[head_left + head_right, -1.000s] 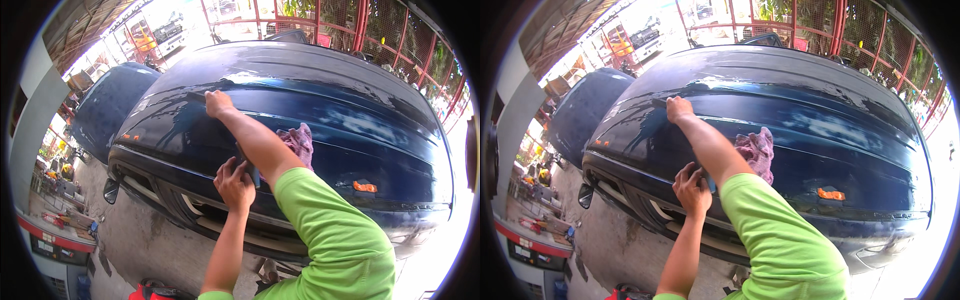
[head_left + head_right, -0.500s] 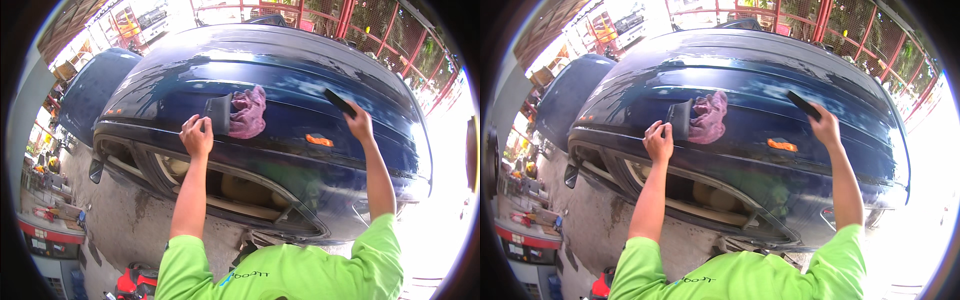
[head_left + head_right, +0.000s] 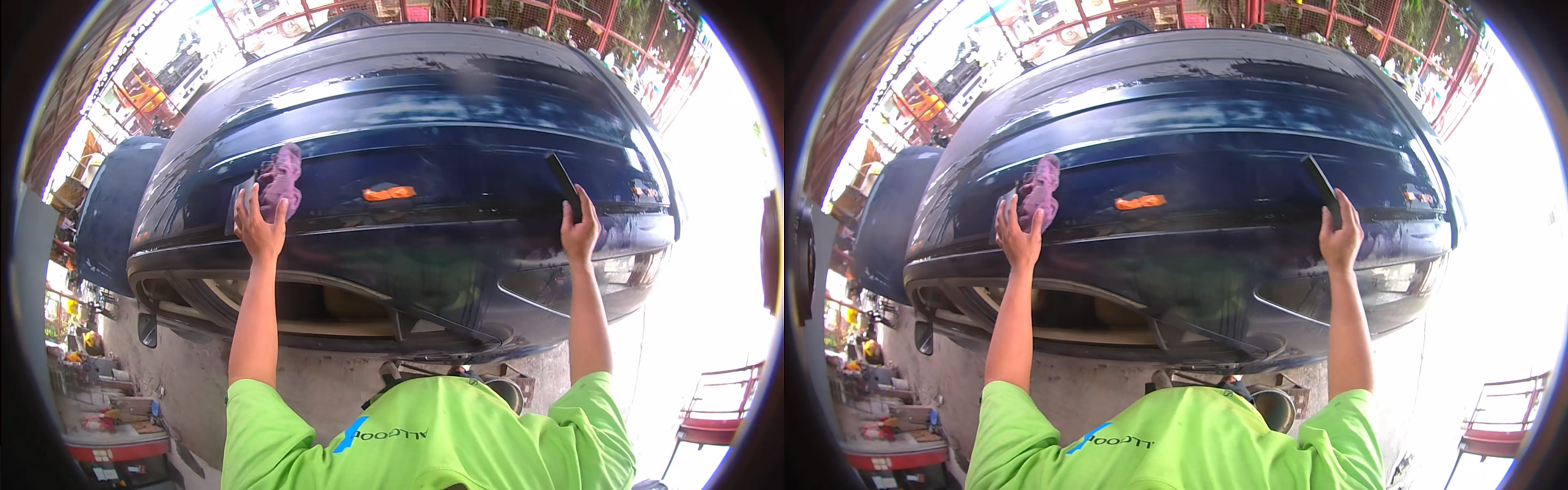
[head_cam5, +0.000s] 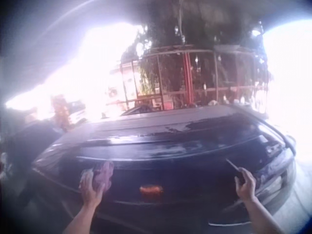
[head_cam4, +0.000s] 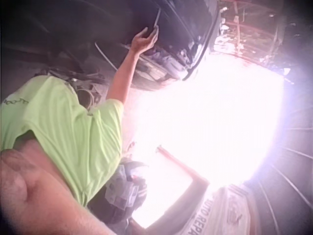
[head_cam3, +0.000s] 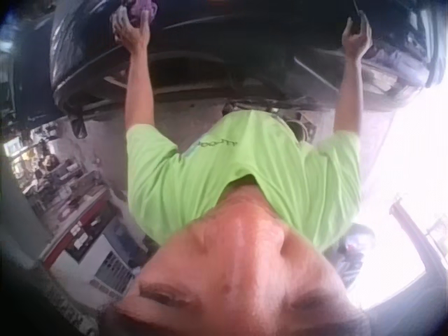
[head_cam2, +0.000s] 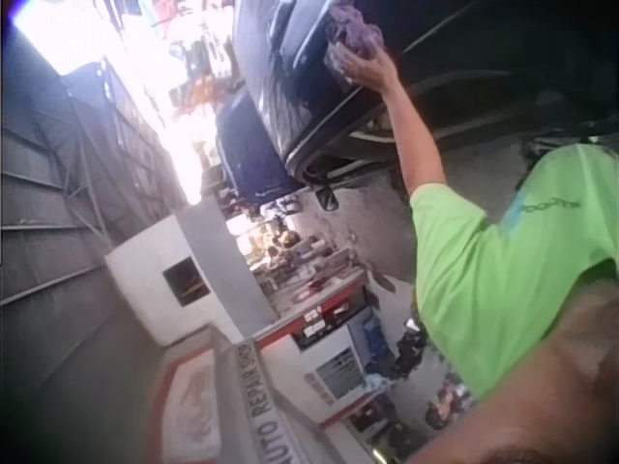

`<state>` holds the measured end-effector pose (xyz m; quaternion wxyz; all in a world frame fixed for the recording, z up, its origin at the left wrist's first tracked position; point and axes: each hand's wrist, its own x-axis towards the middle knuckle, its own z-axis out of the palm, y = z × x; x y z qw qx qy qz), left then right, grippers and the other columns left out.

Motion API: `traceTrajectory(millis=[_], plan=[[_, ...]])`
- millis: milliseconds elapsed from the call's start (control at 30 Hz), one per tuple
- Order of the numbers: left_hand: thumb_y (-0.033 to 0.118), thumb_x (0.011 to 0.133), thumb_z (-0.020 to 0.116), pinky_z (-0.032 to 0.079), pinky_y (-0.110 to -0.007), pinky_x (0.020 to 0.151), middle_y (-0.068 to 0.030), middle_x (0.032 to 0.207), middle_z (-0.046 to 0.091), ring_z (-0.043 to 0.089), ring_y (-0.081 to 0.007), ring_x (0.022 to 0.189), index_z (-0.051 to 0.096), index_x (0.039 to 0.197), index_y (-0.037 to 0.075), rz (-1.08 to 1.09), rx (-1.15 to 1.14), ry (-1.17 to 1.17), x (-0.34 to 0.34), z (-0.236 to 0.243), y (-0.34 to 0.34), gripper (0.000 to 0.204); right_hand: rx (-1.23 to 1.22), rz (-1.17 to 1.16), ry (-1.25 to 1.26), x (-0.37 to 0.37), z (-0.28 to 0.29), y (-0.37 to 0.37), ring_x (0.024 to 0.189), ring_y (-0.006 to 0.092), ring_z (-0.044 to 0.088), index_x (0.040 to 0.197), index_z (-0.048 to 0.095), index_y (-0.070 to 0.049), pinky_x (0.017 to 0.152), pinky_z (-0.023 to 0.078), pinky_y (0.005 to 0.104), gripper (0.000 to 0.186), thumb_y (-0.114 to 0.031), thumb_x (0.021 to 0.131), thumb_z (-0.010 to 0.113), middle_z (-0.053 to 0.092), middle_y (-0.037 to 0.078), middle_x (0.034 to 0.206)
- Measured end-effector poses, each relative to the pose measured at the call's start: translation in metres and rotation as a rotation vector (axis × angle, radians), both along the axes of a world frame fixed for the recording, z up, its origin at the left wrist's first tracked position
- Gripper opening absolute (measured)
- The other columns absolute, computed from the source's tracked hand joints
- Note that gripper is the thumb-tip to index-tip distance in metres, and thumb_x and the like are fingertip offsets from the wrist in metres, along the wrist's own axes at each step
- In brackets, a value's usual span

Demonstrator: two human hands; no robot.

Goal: The person applies a transparent protective film to the rear trunk of a dark-colored car. They use a squeegee to smooth the film and remove bubbles, and a purple cloth to wipe the surface. The person repeatedly smooths and wipes different sections of the trunk lid.

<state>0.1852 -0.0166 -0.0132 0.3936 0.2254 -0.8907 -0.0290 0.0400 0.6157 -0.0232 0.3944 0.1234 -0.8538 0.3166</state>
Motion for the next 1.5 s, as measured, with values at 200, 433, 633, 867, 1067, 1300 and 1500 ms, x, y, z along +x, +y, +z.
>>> traceTrajectory(millis=[200, 433, 633, 867, 1067, 1300, 1500], plan=[[0.065, 0.095, 0.065, 0.034, -0.059, 0.119, -0.0175, 0.163, 0.044, 0.042, -0.0396, 0.149, 0.052, 0.154, 0.022, 0.104, 0.05, -0.137, -0.012, -0.009, 0.024, 0.074, 0.047, 0.011, 0.082, 0.008, -0.003, -0.012, 0.121, 0.0361, 0.068, 0.137, 0.066, -0.006, 0.103, 0.054, 0.0428, 0.043, -0.009, 0.095, 0.072, 0.07, 0.016, 0.134], [0.059, 0.1, 0.063, 0.035, -0.056, 0.118, -0.0122, 0.16, 0.051, 0.047, -0.0366, 0.146, 0.056, 0.151, 0.017, 0.096, 0.056, -0.125, -0.01, -0.014, 0.016, 0.066, 0.052, -0.008, 0.078, 0.005, -0.004, -0.014, 0.117, 0.0392, 0.068, 0.135, 0.066, -0.001, 0.1, 0.056, 0.0447, 0.046, -0.004, 0.089, 0.072, 0.07, 0.018, 0.134], [0.048, 0.103, 0.064, 0.039, -0.052, 0.116, -0.0152, 0.155, 0.055, 0.05, -0.0392, 0.143, 0.057, 0.148, 0.011, 0.046, 0.068, -0.124, -0.008, -0.01, 0.017, 0.059, 0.062, 0.009, 0.027, 0.006, -0.005, -0.014, 0.119, 0.0415, 0.067, 0.134, 0.066, 0.001, 0.102, 0.054, 0.0471, 0.045, -0.002, 0.089, 0.069, 0.069, 0.021, 0.135], [0.036, 0.103, 0.066, 0.038, -0.049, 0.118, -0.0201, 0.154, 0.056, 0.051, -0.0405, 0.142, 0.057, 0.148, 0.004, 0.007, 0.092, -0.147, -0.008, -0.001, 0.022, 0.056, 0.097, 0.028, -0.023, 0.006, -0.003, -0.012, 0.118, 0.0467, 0.067, 0.131, 0.064, 0.006, 0.102, 0.054, 0.0532, 0.039, -0.008, 0.095, 0.066, 0.068, 0.026, 0.135], [0.033, 0.102, 0.066, 0.036, -0.051, 0.119, -0.0222, 0.154, 0.054, 0.05, -0.0422, 0.143, 0.056, 0.147, 0.0, -0.006, 0.143, -0.142, -0.01, 0.005, 0.027, 0.057, 0.165, 0.048, -0.072, 0.007, -0.001, -0.007, 0.119, 0.0512, 0.065, 0.132, 0.06, 0.005, 0.102, 0.053, 0.0593, 0.039, -0.013, 0.098, 0.064, 0.066, 0.03, 0.135], [0.028, 0.101, 0.064, 0.034, -0.052, 0.12, -0.0226, 0.154, 0.054, 0.049, -0.042, 0.143, 0.055, 0.146, -0.001, -0.033, 0.187, -0.121, -0.011, 0.007, 0.031, 0.055, 0.204, 0.056, -0.115, 0.011, 0.002, -0.006, 0.124, 0.0519, 0.061, 0.14, 0.054, 0.003, 0.104, 0.05, 0.0593, 0.04, -0.015, 0.105, 0.06, 0.062, 0.03, 0.141], [0.028, 0.101, 0.063, 0.034, -0.051, 0.121, -0.0225, 0.155, 0.054, 0.049, -0.0416, 0.143, 0.055, 0.146, -0.001, -0.044, 0.206, -0.116, -0.011, 0.008, 0.031, 0.055, 0.22, 0.053, -0.148, 0.013, 0.003, -0.006, 0.126, 0.0524, 0.06, 0.142, 0.053, 0.003, 0.105, 0.049, 0.0598, 0.041, -0.017, 0.106, 0.059, 0.061, 0.031, 0.143]])
